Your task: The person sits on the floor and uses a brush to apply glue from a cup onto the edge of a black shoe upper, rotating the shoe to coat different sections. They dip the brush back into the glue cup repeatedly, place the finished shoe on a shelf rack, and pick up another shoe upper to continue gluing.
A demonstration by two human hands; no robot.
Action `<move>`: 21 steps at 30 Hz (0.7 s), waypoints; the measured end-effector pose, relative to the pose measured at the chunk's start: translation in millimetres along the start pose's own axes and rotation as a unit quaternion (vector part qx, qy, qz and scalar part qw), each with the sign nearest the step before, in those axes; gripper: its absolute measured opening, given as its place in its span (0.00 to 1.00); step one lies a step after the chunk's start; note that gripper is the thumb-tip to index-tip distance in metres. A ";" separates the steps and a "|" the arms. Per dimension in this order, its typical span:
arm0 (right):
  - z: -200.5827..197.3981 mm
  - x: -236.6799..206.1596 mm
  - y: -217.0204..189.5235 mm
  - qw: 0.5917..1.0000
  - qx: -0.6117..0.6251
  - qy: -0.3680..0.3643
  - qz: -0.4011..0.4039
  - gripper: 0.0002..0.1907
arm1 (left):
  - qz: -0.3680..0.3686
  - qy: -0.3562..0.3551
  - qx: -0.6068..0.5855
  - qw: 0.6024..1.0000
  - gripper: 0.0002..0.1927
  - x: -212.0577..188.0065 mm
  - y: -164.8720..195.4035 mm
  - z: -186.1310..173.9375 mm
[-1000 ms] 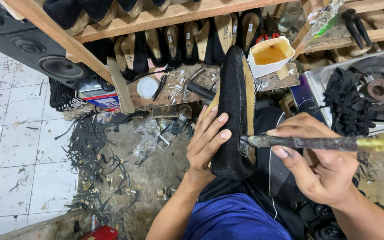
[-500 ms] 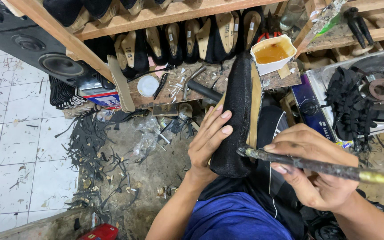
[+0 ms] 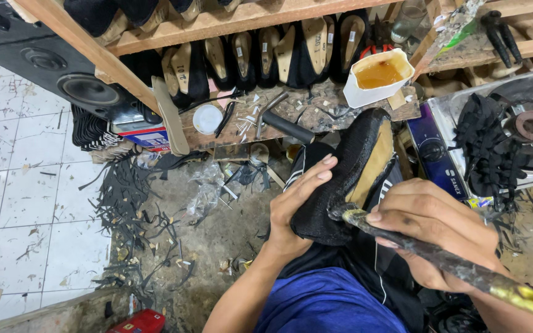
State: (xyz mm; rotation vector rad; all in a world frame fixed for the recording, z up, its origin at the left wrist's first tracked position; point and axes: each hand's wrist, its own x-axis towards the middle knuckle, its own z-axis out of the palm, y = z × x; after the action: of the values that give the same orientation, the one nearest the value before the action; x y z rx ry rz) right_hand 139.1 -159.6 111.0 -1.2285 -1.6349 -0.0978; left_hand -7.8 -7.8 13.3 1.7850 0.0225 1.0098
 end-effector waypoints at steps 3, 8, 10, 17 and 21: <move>-1.0 -1.4 2.0 1.000 0.016 0.004 0.013 0.07 | -0.003 -0.004 -0.010 1.000 0.30 1.0 -0.3 -0.2; -3.7 -3.7 0.3 0.999 -0.005 0.020 0.044 0.08 | -0.003 -0.007 -0.014 1.000 0.30 2.4 1.1 0.1; -5.0 -3.0 -1.9 0.997 -0.039 0.013 0.069 0.08 | 0.001 -0.011 -0.006 1.000 0.30 2.9 2.3 0.2; -7.6 3.2 -6.7 0.996 -0.005 -0.008 0.086 0.08 | 0.000 -0.018 -0.001 1.000 0.29 6.8 5.5 0.3; -6.5 2.3 -5.8 0.999 0.003 -0.008 0.048 0.09 | -0.018 -0.023 -0.023 0.999 0.29 5.4 8.8 0.4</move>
State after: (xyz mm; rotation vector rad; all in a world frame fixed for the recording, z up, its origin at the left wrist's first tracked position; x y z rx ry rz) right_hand 139.2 -164.7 118.5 -1.3040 -1.5856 -0.0247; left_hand -7.8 -9.7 23.4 1.7592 0.0021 0.9363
